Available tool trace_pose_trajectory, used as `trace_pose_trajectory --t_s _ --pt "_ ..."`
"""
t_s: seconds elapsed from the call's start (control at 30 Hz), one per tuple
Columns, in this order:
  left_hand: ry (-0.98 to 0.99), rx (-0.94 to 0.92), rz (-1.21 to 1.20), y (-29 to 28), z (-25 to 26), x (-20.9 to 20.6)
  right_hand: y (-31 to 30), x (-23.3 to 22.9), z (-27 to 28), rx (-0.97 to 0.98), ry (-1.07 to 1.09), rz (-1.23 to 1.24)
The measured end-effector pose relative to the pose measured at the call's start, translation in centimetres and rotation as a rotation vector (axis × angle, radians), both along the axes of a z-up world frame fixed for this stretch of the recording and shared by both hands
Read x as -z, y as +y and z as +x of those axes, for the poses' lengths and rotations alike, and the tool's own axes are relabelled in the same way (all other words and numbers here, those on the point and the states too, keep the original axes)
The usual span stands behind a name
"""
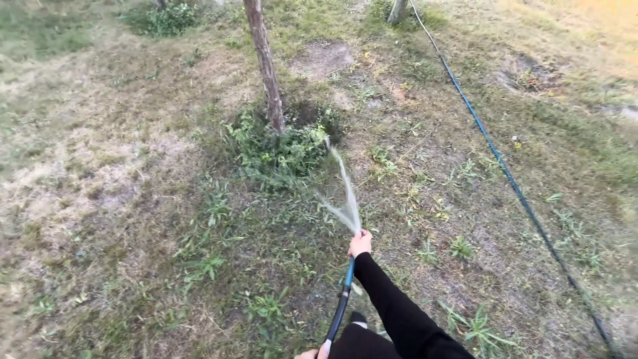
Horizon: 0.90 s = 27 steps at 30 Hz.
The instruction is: The person holds a garden hose and sprays water across a grassy yard, moving between spots and directing the spray at the base of trees and around plants. They walk across the lawn while sweeping the water stream over different areas.
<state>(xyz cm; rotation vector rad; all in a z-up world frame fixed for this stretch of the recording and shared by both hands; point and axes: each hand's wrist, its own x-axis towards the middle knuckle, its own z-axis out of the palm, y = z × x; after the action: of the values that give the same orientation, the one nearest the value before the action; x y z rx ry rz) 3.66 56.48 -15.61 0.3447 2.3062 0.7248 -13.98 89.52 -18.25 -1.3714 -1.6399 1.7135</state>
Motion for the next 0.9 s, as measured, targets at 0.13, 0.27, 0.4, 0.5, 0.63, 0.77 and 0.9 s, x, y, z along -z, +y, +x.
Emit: trace_pose_trajectory --t_s 0.13,0.27,0.4,0.5,0.63,0.77,0.9 --pt "-0.025 -0.082 -0.026 3.8 1.1 1.4 6.1 4.0 -0.3 -0.106 -0.042 0.155" --pt "-0.120 -0.176 -0.004 5.8 5.0 0.4 5.7 7.0 -0.5 -0.325 -0.089 0.155" --pt "-0.189 -0.229 0.145 7.9 7.1 -3.7 4.6 3.2 -1.1 -0.357 -0.226 0.101" --pt "-0.011 -0.322 0.293 10.3 6.1 -8.5 10.2 5.5 -1.4 -0.315 -0.198 0.164" --pt "0.094 -0.234 0.236 13.7 3.1 -13.9 17.7 4.4 -0.6 -0.237 -0.124 0.115" --pt "-0.069 -0.171 0.226 15.7 0.9 -16.9 20.9 5.3 -1.5 -0.259 -0.087 0.153" --pt "-0.059 -0.167 0.241 15.6 2.2 -14.9 14.5 1.8 -4.2 -0.434 -0.162 0.247"
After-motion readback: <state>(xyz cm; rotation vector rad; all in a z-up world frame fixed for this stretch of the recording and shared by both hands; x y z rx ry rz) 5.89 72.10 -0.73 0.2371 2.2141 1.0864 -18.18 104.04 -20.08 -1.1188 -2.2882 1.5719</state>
